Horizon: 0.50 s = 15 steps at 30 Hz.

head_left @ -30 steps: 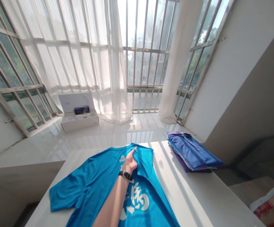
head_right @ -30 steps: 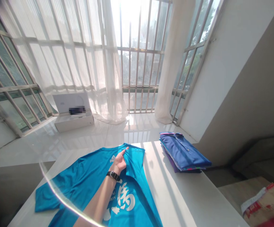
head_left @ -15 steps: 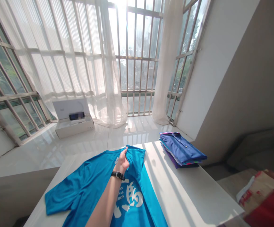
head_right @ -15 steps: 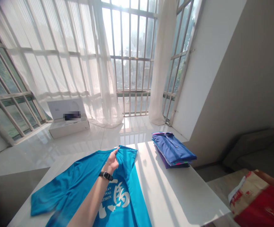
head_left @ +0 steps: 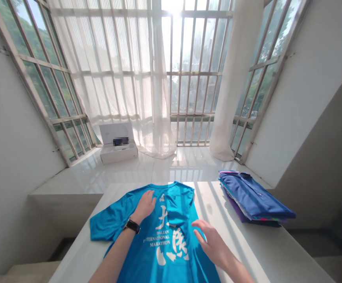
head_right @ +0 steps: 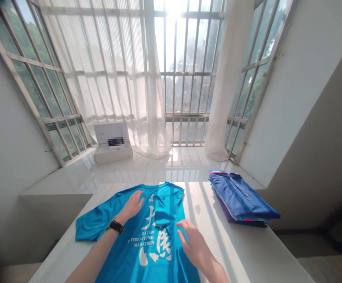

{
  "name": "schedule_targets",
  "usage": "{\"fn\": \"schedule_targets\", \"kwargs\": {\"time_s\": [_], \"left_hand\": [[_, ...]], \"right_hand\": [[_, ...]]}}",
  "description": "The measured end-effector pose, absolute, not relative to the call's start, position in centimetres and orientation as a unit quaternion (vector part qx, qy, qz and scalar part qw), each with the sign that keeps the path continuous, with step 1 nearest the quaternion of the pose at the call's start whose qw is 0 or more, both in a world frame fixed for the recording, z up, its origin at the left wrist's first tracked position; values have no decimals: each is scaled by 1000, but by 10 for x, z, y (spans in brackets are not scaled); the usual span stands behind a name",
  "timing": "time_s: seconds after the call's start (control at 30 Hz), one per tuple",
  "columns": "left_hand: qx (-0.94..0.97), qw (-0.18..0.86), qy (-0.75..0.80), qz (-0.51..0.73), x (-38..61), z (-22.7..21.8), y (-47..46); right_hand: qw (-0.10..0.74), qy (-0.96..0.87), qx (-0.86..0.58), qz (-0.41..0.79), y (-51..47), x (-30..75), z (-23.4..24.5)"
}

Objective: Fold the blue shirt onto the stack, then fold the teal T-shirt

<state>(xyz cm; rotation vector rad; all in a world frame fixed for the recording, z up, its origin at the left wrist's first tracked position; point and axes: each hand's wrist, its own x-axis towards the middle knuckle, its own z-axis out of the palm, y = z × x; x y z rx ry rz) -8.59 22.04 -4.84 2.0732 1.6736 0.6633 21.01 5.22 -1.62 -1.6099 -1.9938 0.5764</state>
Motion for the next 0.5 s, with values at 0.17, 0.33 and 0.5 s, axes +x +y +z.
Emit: {"fn": "schedule_targets", "kwargs": {"time_s": [0.17,0.33,0.5], "left_hand": [[757,113,624,155,-101,-62,191],[769,41,625,126,-91,-74,188],[785,32,602,145,-56,-80,204]], "right_hand": [[205,-733,-643,84,158,172,-64],[186,-731,-654,48,187,172,-103],[180,-718,-673,17,198,225,-116]]}}
